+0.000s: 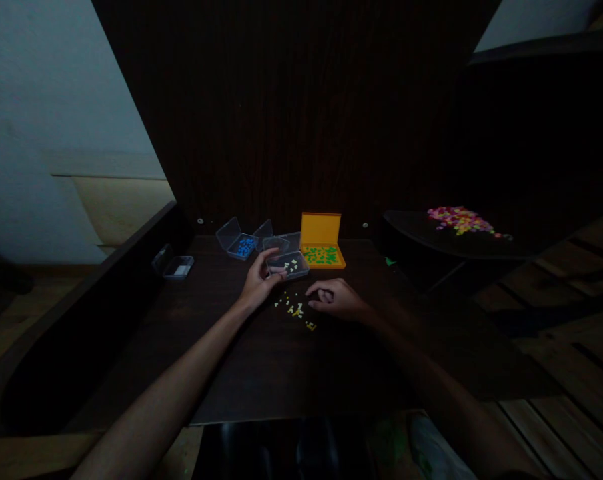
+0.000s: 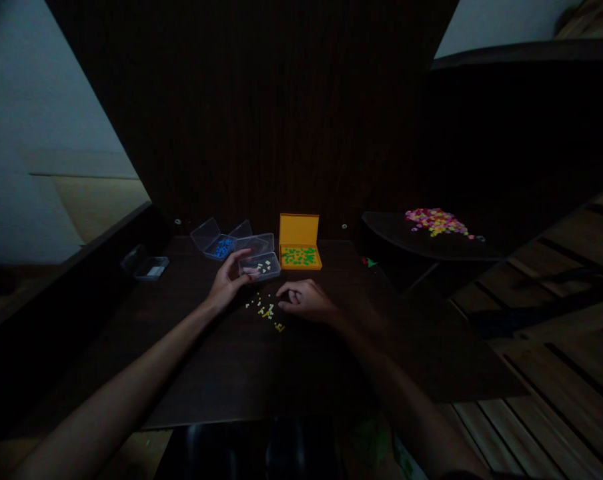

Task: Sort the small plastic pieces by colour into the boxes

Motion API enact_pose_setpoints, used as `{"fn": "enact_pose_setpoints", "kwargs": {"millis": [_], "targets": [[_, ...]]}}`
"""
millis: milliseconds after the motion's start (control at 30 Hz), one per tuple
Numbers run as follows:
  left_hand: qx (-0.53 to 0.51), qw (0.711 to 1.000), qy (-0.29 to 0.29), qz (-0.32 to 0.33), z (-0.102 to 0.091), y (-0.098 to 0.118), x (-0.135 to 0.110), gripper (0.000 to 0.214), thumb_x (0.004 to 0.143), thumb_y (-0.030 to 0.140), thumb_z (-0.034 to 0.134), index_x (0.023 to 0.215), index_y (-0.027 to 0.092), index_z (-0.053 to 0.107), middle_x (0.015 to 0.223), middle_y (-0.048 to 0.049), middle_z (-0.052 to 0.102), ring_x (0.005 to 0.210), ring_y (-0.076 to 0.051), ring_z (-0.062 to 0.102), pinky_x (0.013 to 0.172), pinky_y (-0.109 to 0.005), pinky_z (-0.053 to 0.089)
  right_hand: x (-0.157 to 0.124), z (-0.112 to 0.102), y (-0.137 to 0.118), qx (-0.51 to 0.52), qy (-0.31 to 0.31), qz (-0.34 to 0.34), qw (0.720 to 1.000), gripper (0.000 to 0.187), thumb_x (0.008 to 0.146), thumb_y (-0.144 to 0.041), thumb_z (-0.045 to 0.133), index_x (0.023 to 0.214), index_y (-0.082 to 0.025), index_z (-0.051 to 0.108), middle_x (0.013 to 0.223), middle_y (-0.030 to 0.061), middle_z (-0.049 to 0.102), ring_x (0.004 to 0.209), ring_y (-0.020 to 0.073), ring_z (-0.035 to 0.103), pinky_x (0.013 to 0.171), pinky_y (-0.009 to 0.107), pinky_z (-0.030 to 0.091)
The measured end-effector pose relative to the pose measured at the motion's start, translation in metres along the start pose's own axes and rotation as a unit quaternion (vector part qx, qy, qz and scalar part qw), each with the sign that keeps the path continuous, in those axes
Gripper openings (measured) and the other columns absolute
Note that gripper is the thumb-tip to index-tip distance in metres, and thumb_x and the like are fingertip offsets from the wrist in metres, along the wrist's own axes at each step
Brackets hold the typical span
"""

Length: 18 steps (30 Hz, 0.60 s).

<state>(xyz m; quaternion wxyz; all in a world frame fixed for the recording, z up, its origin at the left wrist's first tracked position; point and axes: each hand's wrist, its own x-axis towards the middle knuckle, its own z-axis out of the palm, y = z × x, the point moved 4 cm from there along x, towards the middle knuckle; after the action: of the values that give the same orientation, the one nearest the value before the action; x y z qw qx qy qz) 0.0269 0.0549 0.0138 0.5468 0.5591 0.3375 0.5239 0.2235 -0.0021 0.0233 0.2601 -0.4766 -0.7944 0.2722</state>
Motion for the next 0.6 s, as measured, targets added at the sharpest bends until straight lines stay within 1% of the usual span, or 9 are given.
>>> {"fn": "enact_pose_setpoints", "kwargs": {"millis": [33, 100, 200, 300, 433, 600], "targets": [[0.0, 1.0, 0.009, 0.0, -0.003, -0.001, 0.002, 0.061, 0.062, 0.013, 0.071, 0.12, 0.021, 0.053, 0.123, -0.0081, 0.056, 0.082, -0.014, 0.067, 0.077, -0.029, 0.054, 0.0, 0.004, -0.001, -0.016, -0.02, -0.01, 1.0, 0.022, 0.078, -0.028, 0.067, 0.097, -0.018, 0.072, 0.055, -0.0064, 0.048, 0.05, 0.0081, 0.04, 0.052, 0.021, 0.031], [0.002, 1.0, 0.024, 0.006, -0.007, -0.002, 0.004, 0.059, 0.062, 0.013, 0.07, 0.119, 0.021, 0.054, 0.123, -0.0077, 0.056, 0.082, -0.014, 0.067, 0.077, -0.029, 0.054, 0.001, 0.01, -0.003, -0.038, -0.039, -0.024, 0.998, 0.025, 0.08, -0.027, 0.065, 0.102, -0.02, 0.072, 0.06, -0.0045, 0.052, 0.055, 0.0093, 0.045, 0.056, 0.022, 0.034], [0.01, 0.999, 0.032, 0.018, -0.01, -0.003, 0.006, 0.057, 0.063, 0.014, 0.071, 0.117, 0.021, 0.055, 0.122, -0.0074, 0.057, 0.083, -0.015, 0.067, 0.077, -0.03, 0.055, 0.003, 0.015, -0.004, -0.037, -0.029, -0.028, 0.999, 0.024, 0.086, -0.032, 0.061, 0.101, -0.019, 0.073, 0.07, 0.0001, 0.062, 0.059, 0.0109, 0.049, 0.059, 0.023, 0.036], [0.01, 0.999, 0.026, 0.021, -0.01, -0.005, 0.005, 0.057, 0.063, 0.014, 0.07, 0.117, 0.021, 0.055, 0.121, -0.0077, 0.057, 0.082, -0.014, 0.067, 0.076, -0.029, 0.055, 0.004, 0.018, -0.003, -0.028, -0.01, -0.032, 0.999, 0.023, 0.087, -0.032, 0.059, 0.098, -0.018, 0.074, 0.078, 0.0032, 0.068, 0.062, 0.0119, 0.052, 0.06, 0.024, 0.036], [0.008, 1.0, 0.017, 0.014, -0.009, -0.008, 0.004, 0.058, 0.063, 0.014, 0.07, 0.118, 0.022, 0.054, 0.12, -0.0072, 0.058, 0.082, -0.014, 0.067, 0.077, -0.029, 0.054, 0.005, 0.019, 0.001, -0.018, -0.019, -0.04, 0.999, 0.022, 0.086, -0.034, 0.062, 0.097, -0.019, 0.075, 0.077, 0.0026, 0.069, 0.062, 0.0115, 0.051, 0.06, 0.024, 0.036], [0.01, 1.0, 0.016, 0.003, -0.009, -0.009, 0.005, 0.06, 0.062, 0.015, 0.071, 0.119, 0.021, 0.054, 0.122, -0.0077, 0.057, 0.083, -0.014, 0.067, 0.078, -0.029, 0.055, 0.005, 0.018, 0.004, -0.014, -0.025, -0.035, 0.999, 0.025, 0.085, -0.035, 0.063, 0.1, -0.02, 0.075, 0.073, 0.0013, 0.067, 0.06, 0.011, 0.049, 0.059, 0.023, 0.035]]}}
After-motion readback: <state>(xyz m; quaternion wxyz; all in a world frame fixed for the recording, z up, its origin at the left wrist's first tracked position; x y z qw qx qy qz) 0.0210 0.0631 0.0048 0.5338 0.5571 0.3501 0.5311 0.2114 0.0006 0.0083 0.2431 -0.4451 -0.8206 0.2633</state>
